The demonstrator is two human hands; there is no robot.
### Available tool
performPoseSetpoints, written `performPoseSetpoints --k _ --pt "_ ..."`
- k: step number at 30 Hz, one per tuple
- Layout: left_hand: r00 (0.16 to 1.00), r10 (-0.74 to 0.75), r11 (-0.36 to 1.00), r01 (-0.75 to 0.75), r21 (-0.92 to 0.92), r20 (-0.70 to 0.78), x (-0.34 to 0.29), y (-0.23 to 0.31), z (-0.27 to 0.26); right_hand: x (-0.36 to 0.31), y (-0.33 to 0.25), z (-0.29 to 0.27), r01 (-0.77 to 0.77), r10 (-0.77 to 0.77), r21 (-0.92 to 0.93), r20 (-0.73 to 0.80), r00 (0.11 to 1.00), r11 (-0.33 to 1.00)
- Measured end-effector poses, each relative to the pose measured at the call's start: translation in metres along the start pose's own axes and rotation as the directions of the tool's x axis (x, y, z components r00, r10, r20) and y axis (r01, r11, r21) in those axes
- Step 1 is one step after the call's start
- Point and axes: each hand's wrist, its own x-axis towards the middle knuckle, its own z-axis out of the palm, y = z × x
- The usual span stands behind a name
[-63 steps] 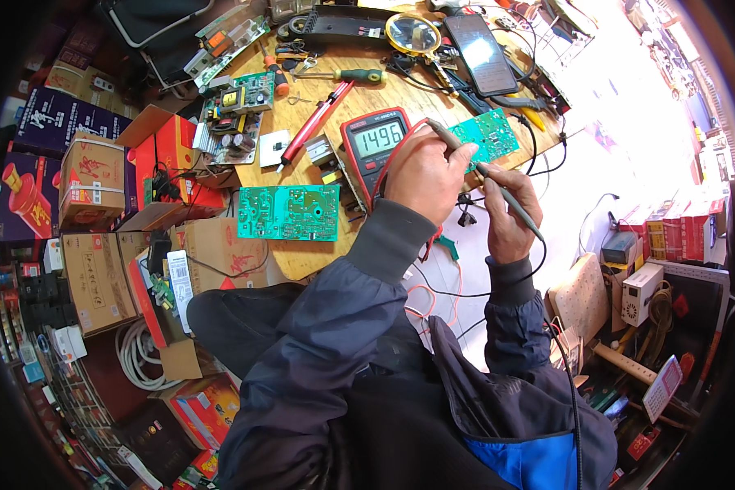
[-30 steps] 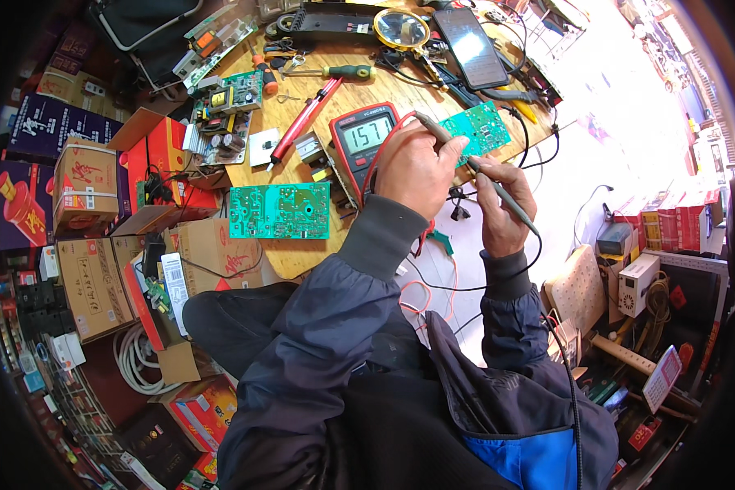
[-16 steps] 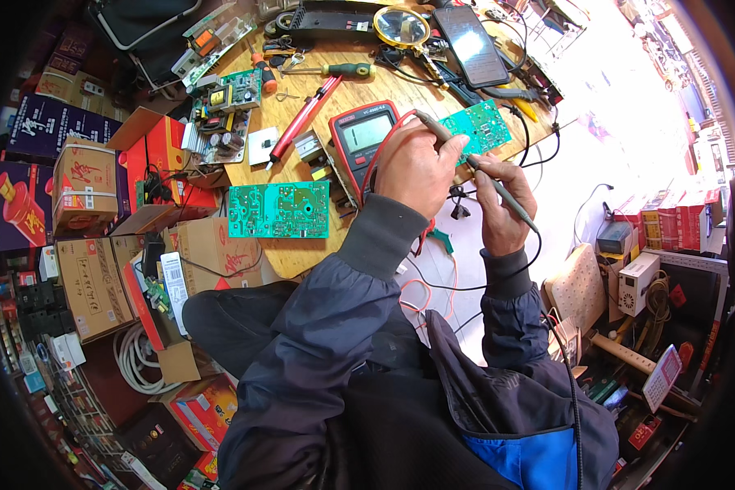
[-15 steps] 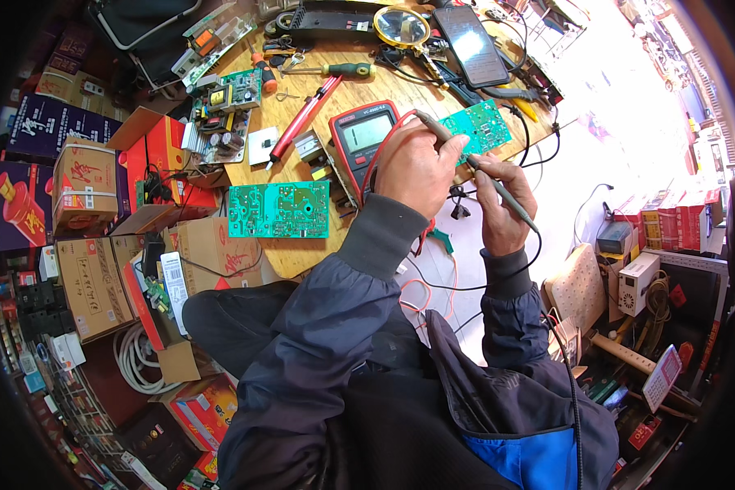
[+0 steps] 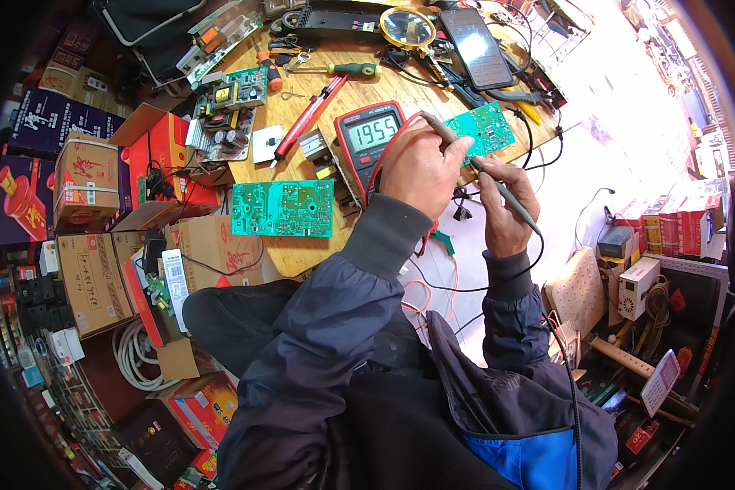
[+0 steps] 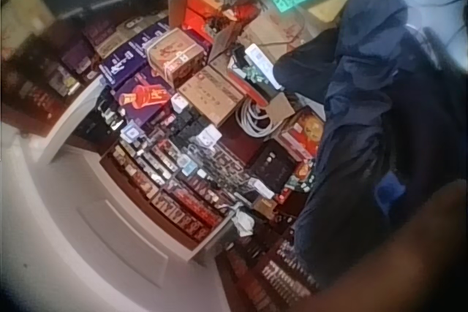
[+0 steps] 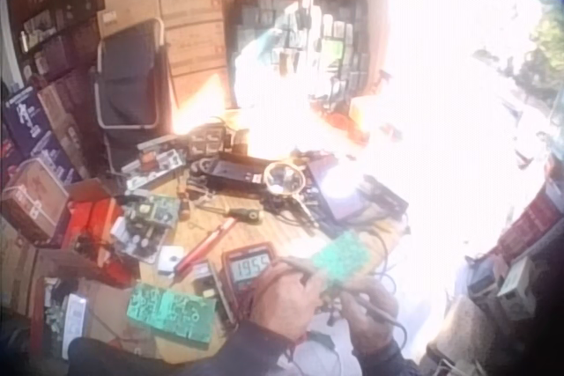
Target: The person sits cross-legged on the floor and uses a multimeter to test points on a green circuit board. They switch between different test points and observe the multimeter readings throughout the clip.
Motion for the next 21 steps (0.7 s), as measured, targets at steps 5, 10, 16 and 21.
performPoseSetpoints --k 5,10,16,21 --pt "0.996 0.088 0.995 -0.087 0.056 -0.013 0.0008 -0.0019 -0.0002 0.0005 -0.0018 0.0 0.009 -0.009 -0.001 -0.001 1.0 1.0" --pt "0.998 0.06 0.997 -0.06 0.055 -0.005 0.0008 0.0004 -0.0009 0.0001 -0.0016 0.0002 -0.007 0.007 0.007 -0.003 1.0 1.0" --pt "1.0 0.012 0.998 -0.012 -0.054 -0.01 -0.0018 0.0068 -0.0028 0.0007 0.0007 0.0 0.02 -0.02 -0.008 -0.006 1.0 1.0" --pt "0.998 0.061 0.998 -0.06 0.025 -0.026 0.001 0.0018 -0.0009 0.0013 0.0013 0.0001 0.049 -0.049 -0.02 -0.003 0.999 0.999"
